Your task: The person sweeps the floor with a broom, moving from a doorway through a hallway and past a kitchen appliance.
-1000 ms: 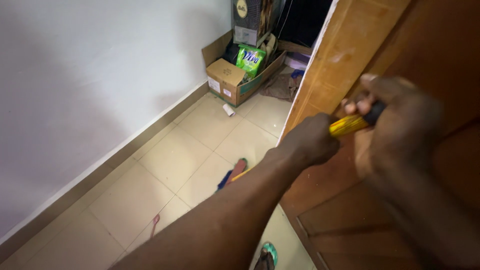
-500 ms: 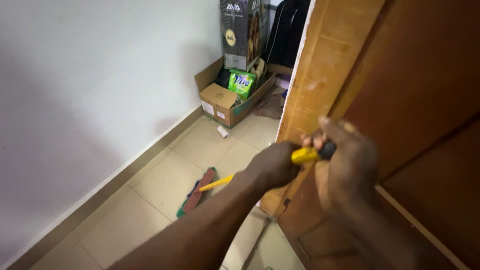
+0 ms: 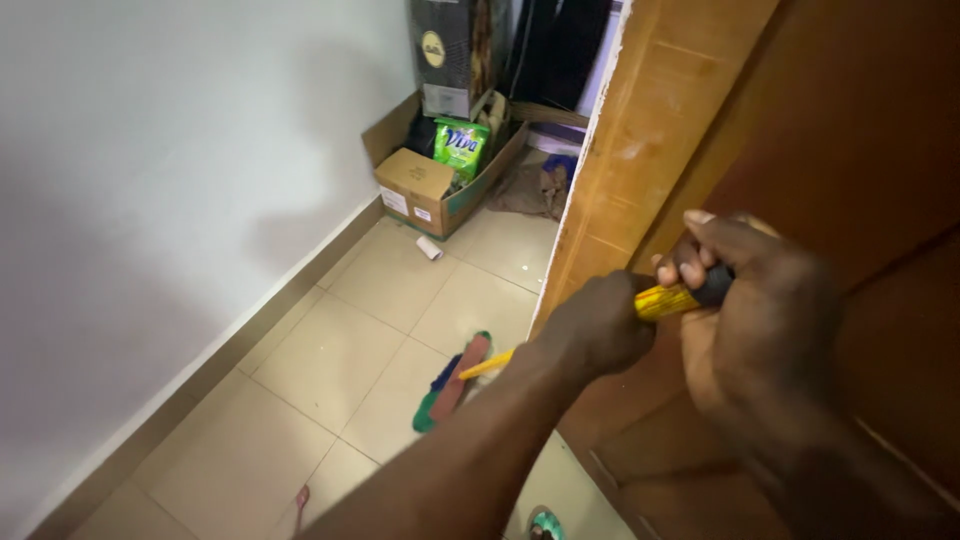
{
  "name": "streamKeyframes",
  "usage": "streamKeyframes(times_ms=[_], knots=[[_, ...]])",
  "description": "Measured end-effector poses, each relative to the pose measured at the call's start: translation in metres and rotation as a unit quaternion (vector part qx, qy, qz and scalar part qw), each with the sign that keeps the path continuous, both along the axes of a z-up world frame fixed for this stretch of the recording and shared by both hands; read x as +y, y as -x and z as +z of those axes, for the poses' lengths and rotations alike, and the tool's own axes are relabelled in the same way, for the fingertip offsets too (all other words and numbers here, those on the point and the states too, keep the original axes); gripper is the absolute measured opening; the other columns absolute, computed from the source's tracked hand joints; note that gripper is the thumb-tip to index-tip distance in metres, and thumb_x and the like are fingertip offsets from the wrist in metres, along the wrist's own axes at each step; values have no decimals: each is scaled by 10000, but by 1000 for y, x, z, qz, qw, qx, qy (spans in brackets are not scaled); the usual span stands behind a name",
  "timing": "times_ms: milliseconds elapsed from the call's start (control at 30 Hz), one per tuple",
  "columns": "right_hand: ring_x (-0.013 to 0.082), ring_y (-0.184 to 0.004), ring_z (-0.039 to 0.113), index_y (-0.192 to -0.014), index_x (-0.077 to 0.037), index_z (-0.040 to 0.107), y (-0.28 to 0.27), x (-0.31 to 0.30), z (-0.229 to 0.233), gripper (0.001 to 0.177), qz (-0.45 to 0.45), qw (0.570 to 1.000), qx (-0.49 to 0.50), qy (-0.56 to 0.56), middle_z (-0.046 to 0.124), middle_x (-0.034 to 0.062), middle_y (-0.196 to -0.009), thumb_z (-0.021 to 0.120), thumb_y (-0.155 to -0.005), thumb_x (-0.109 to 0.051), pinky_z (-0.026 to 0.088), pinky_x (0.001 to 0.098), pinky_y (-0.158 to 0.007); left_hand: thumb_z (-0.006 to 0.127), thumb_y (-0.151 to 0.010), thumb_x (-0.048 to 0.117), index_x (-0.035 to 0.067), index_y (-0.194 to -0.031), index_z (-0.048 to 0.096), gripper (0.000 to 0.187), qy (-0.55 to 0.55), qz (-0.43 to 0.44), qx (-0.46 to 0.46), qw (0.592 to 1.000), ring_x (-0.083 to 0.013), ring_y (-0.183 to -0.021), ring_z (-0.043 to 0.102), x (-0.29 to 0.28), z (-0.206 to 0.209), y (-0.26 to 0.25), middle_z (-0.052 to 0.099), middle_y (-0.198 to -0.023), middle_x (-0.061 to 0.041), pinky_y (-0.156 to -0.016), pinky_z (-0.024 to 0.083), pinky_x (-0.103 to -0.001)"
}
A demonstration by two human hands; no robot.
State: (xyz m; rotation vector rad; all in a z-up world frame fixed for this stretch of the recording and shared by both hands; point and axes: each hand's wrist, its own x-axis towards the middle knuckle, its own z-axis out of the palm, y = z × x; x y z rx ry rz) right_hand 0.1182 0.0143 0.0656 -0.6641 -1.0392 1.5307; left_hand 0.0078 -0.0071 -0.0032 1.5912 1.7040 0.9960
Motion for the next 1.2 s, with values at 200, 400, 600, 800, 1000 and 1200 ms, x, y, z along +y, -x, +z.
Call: streamKeyframes(times_ms=[200,400,600,800,1000,1200], knots=[[170,-668,487,-752,-64,480,32,7,-13,256,-10,1000,19,6,457,58,-705,619,-967,-55,484,368,-721,647,-858,203,139,-1131,725,291,33,37,3,999,-396,-974,688,-5,5,29,737,-1036,-197,-838,530,-496],[171,-649,482,-767,-44,505,65,-8,-17,226,-42,999,-1,16,473,64,-693,620,-958,-77,485,375,-698,642,-867,187,113,-1100,706,253,89,16,12,996,-363,-893,738,-19,11,67,753,-965,-169,-799,551,-485],[179,-617,495,-798,-57,506,81,-10,21,217,-94,994,-39,-24,477,53,-684,646,-958,-97,538,397,-764,663,-882,249,106,-1096,727,265,10,-19,12,1000,-383,-925,718,-15,34,81,754,-969,-188,-814,542,-487],[131,-596,505,-813,-115,499,94,-7,65,188,-111,990,-71,-45,459,12,-651,642,-932,-144,562,340,-779,653,-870,223,87,-1187,676,345,20,-49,-91,994,-337,-721,750,-11,77,85,749,-884,-181,-650,586,-449],[130,-599,465,-886,-17,614,119,-13,39,35,-118,984,-100,-84,455,24,-692,624,-906,-44,509,337,-672,602,-909,208,78,-1187,685,319,106,-69,-141,982,-279,-556,713,-20,71,106,745,-778,-189,-523,570,-420],[139,-592,464,-766,-68,520,125,4,37,215,-94,991,-56,-75,412,31,-669,663,-918,-21,509,355,-672,656,-839,176,136,-1257,669,420,84,-31,-96,991,-309,-744,757,-3,55,111,763,-934,-173,-663,580,-432]])
